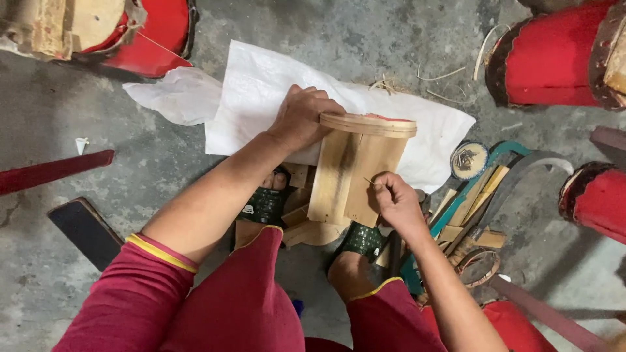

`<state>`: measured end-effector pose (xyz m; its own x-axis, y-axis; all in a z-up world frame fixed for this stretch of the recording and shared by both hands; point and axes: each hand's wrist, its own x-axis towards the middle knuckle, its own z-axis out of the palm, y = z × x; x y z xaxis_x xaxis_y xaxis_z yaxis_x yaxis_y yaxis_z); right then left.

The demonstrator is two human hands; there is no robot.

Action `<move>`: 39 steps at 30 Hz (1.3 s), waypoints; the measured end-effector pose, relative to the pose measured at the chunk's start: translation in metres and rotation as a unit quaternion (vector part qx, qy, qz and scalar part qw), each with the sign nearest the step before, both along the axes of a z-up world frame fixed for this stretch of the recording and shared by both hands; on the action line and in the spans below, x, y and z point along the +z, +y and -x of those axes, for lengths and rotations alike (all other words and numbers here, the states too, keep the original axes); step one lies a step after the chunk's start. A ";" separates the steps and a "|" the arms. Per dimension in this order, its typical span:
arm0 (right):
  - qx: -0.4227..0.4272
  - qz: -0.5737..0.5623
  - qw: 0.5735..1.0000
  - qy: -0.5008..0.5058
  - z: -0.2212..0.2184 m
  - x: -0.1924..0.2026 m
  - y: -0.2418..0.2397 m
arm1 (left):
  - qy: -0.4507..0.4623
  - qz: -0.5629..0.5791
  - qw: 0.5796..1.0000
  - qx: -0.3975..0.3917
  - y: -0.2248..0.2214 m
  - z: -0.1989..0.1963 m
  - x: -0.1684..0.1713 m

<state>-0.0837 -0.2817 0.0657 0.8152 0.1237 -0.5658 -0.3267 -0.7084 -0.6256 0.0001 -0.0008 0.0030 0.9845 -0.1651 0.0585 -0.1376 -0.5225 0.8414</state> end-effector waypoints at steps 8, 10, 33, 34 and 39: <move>0.050 -0.027 0.985 -0.164 -0.027 -0.016 0.002 | 0.045 -0.004 0.999 -0.026 -0.006 0.003 -0.011; 0.043 -0.041 0.983 -0.176 -0.033 -0.025 0.003 | 0.036 -0.029 0.998 -0.032 -0.006 0.003 -0.006; 0.081 0.212 0.974 -0.020 -0.031 -0.020 0.033 | 0.305 0.107 0.937 0.132 -0.013 0.012 0.083; 0.081 0.211 0.974 -0.022 -0.032 -0.020 0.033 | 0.304 0.107 0.937 0.132 -0.017 0.013 0.080; 0.083 0.234 0.969 -0.006 -0.033 -0.013 0.040 | 0.330 0.068 0.930 0.149 -0.030 0.023 0.044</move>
